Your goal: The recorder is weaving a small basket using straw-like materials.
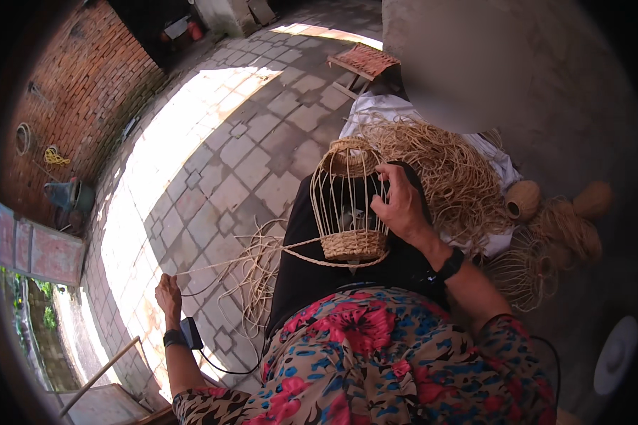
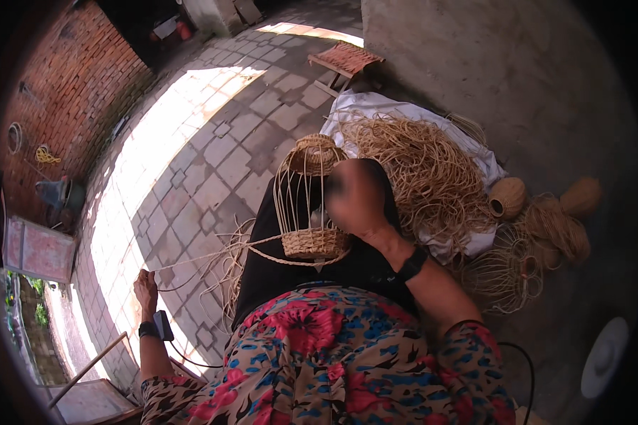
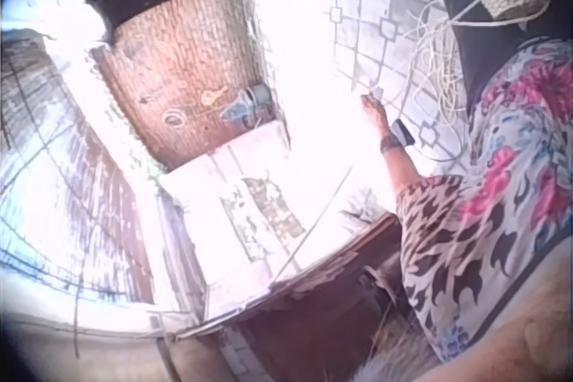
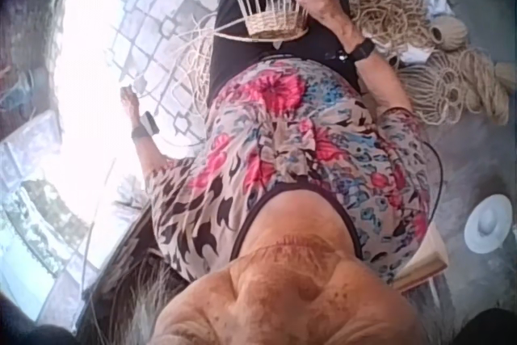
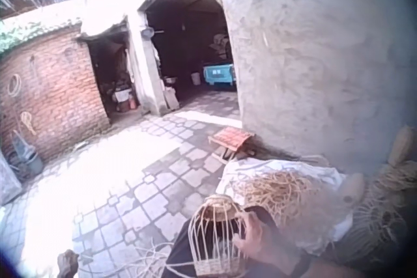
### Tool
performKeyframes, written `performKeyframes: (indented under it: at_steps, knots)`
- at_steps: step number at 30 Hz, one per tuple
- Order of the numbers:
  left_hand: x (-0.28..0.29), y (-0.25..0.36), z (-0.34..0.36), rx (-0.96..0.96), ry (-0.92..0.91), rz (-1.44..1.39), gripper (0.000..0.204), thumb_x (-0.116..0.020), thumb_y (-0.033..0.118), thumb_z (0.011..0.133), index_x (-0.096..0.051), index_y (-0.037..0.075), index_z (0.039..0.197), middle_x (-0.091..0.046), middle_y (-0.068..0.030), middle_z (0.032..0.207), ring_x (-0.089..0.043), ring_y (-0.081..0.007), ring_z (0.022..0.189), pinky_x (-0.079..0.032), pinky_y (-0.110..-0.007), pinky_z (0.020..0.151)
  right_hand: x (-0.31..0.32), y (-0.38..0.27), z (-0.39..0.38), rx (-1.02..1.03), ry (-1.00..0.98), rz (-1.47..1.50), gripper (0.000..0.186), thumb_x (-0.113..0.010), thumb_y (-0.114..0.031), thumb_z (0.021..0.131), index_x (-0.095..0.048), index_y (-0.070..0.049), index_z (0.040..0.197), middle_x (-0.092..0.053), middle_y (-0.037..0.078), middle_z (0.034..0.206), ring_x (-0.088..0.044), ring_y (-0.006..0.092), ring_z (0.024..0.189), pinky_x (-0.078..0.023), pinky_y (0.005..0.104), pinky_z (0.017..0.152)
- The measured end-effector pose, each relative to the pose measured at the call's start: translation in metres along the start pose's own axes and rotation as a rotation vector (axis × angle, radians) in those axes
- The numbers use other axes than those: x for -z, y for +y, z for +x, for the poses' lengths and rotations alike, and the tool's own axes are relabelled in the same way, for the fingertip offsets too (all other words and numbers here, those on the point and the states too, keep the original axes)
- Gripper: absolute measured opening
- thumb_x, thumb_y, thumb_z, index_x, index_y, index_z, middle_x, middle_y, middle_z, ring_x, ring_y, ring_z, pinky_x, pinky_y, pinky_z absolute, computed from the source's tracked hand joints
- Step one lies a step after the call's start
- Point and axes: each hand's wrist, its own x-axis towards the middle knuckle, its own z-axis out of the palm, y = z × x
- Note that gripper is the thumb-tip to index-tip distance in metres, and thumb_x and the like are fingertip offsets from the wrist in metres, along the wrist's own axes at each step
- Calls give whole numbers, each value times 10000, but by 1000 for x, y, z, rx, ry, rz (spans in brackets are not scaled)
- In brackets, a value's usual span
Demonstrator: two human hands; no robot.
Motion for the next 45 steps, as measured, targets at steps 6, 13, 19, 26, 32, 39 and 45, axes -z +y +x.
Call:
performKeyframes:
  at_steps: [6, 13, 19, 26, 32, 39, 45]
  knots:
    - [12, 165, -1, -292, -28, -392, 253, -685, 111, 796, -628, 60, 1038, -634, -130, 954, -635, -280, 811, -506, -379, 695, 1, 4, -1, 27, 18, -43, 483, -620, 4, 702, -478, -78, 1156, -525, 143, 945, -584, 340, 859, -497, 424, 735]
    - [32, 306, -82, -873, -503, -540, 405, -547, 405, 938, -691, 28, 974, -669, -128, 785, -610, -269, 656, -495, -364, 625, 5, 10, -5, -17, -4, -24, 507, -636, -13, 722, -486, -83, 1201, -528, 85, 946, -534, 175, 631, -479, 317, 598]
    - [7, 327, -77, 339, -1000, -1509, 327, -582, 388, 949, -644, 72, 1008, -603, -10, 715, -465, -52, 521, -346, -220, 467, 5, 15, -9, -67, -17, 31, 497, -630, 5, 741, -492, -74, 1212, -536, 89, 977, -548, 158, 673, -484, 303, 609]
    - [4, 364, -55, -311, -740, -1217, 161, -651, 215, 884, -665, 78, 968, -608, -31, 742, -582, -115, 612, -466, -273, 551, 6, 18, -11, -67, -16, 50, 497, -636, 7, 754, -487, -71, 1222, -544, 97, 981, -566, 170, 702, -497, 308, 630]
    - [3, 382, -68, -608, -271, -740, 225, -637, 129, 799, -609, 96, 1019, -629, -146, 769, -630, -316, 694, -495, -410, 638, 3, 23, -13, -86, -17, 64, 487, -631, 12, 763, -487, -71, 1221, -543, 92, 980, -559, 164, 719, -497, 300, 651]
    - [3, 342, -77, -214, -490, -1049, 339, -608, 92, 835, -532, 38, 1161, -595, -12, 762, -555, -90, 612, -471, -241, 527, 2, 34, -13, -111, -15, 40, 463, -627, -3, 768, -496, -79, 1206, -547, 96, 966, -556, 196, 731, -493, 323, 672]
    - [13, 347, -73, -384, -392, -914, 362, -645, 169, 820, -546, 53, 1148, -607, -65, 719, -604, -170, 634, -491, -331, 603, 3, 31, -14, -62, -25, -27, 426, -627, -18, 768, -512, -66, 1175, -553, 111, 949, -558, 234, 729, -492, 353, 686]
